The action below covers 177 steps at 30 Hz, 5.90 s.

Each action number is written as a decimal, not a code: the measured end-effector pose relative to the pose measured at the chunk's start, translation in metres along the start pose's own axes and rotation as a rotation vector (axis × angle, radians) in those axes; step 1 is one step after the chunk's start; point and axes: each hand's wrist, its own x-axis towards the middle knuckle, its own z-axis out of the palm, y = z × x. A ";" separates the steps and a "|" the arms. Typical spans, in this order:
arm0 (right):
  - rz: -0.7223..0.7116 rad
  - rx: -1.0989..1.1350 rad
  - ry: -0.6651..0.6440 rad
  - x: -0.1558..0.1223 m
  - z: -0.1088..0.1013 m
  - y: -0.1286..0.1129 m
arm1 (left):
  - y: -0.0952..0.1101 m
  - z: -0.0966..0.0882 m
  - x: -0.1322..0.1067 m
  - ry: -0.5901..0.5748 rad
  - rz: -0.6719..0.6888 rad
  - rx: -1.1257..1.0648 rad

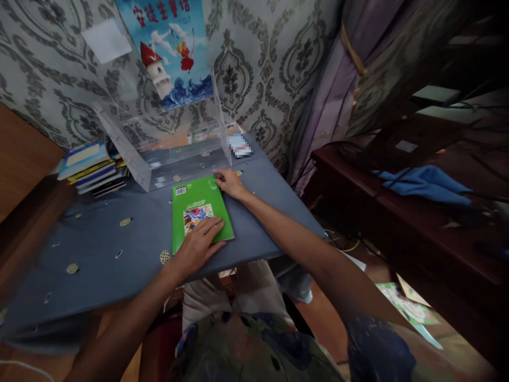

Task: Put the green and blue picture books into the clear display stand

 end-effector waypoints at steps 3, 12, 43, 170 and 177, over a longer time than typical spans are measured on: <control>-0.013 -0.076 -0.013 -0.006 0.000 -0.006 | 0.005 0.003 -0.001 0.064 0.032 0.065; -0.247 0.016 -0.147 -0.070 -0.015 -0.011 | 0.007 -0.006 0.006 0.092 0.003 0.067; -0.185 -0.036 -0.236 -0.074 -0.027 -0.014 | -0.115 0.011 0.100 0.066 -0.564 0.201; -0.111 -0.512 -0.143 -0.034 -0.005 -0.018 | -0.095 0.006 0.085 -0.109 -0.414 0.168; -0.134 -0.532 -0.127 -0.035 -0.003 -0.016 | -0.115 -0.007 0.026 0.042 -0.612 0.185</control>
